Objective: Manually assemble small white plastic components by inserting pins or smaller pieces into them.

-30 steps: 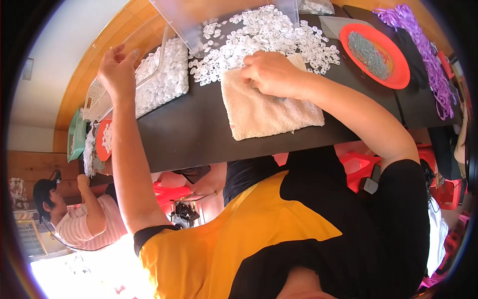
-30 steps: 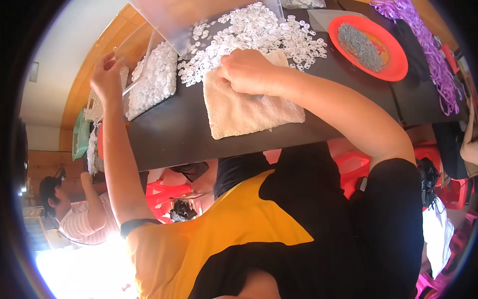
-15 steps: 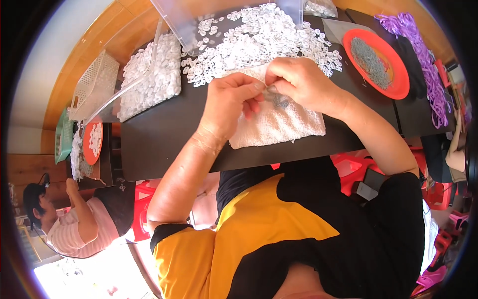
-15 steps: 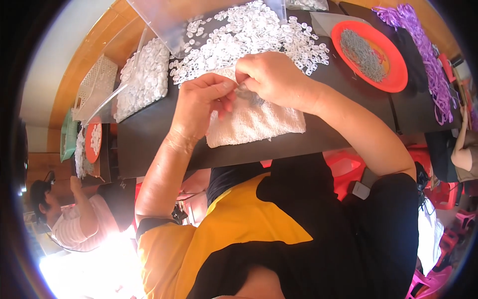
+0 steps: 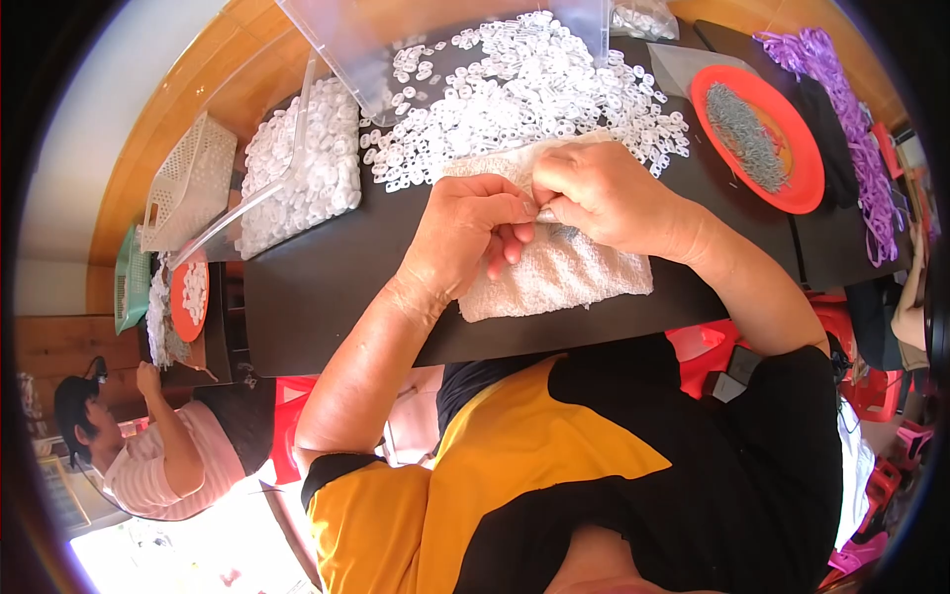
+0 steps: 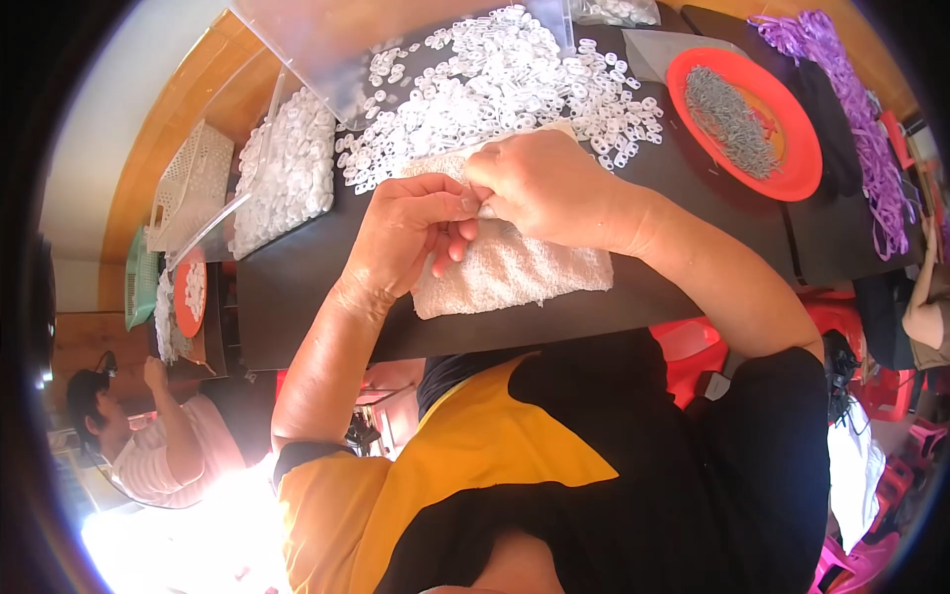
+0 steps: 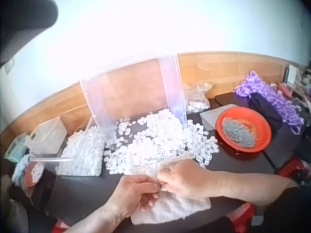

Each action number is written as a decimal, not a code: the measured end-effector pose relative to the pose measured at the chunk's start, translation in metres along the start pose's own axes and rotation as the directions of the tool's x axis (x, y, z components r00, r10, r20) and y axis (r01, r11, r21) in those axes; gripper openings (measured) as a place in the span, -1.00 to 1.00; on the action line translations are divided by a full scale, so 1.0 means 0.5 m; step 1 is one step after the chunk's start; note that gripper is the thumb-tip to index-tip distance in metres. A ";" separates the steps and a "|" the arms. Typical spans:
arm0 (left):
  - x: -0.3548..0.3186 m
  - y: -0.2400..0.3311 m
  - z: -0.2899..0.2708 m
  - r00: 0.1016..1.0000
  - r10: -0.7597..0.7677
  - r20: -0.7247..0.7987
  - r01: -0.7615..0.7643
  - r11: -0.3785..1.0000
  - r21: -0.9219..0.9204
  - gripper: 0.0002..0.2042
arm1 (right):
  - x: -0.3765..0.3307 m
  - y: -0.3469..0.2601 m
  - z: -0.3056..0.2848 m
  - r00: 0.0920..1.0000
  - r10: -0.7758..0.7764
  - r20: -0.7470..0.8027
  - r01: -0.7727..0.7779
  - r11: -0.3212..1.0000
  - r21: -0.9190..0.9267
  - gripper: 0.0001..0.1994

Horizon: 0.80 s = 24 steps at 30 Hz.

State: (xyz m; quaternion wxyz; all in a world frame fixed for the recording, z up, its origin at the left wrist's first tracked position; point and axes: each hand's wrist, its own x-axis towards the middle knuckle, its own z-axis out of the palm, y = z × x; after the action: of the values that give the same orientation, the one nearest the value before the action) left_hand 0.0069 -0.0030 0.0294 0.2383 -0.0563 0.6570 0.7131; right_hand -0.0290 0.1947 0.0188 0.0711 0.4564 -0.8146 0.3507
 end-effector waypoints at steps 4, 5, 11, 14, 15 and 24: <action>0.001 0.003 0.007 0.999 0.002 -0.033 -0.003 1.000 -0.019 -0.89 | -0.009 0.005 0.005 0.986 0.154 -0.060 -0.127 0.939 0.320 -0.94; 0.002 0.005 0.011 0.999 -0.007 -0.053 0.002 0.996 -0.085 -0.89 | -0.011 0.005 0.004 0.986 0.156 -0.065 -0.127 0.938 0.322 -0.94; 0.013 0.011 0.030 0.996 0.005 -0.086 -0.020 0.984 -0.177 -0.88 | -0.017 0.018 0.005 0.958 0.273 -0.084 -0.185 0.818 0.545 -0.93; 0.025 0.012 0.039 0.996 0.020 -0.085 -0.035 0.982 -0.188 -0.88 | -0.021 0.036 0.006 0.953 0.285 -0.099 -0.179 0.798 0.576 -0.93; 0.029 0.013 0.042 0.996 0.025 -0.088 -0.042 0.979 -0.201 -0.89 | -0.021 0.041 0.005 0.951 0.291 -0.105 -0.179 0.796 0.578 -0.93; 0.201 0.032 -0.033 0.641 0.735 0.221 -0.408 0.082 0.909 -0.87 | -0.017 0.083 -0.009 0.877 0.479 0.037 -0.415 0.715 0.563 -0.98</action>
State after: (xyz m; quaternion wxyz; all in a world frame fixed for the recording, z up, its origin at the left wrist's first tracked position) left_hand -0.0919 0.0072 0.0020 -0.1784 0.2447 0.9226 0.2388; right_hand -0.0578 0.2176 -0.0026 -0.1060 0.2259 -0.7577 0.6030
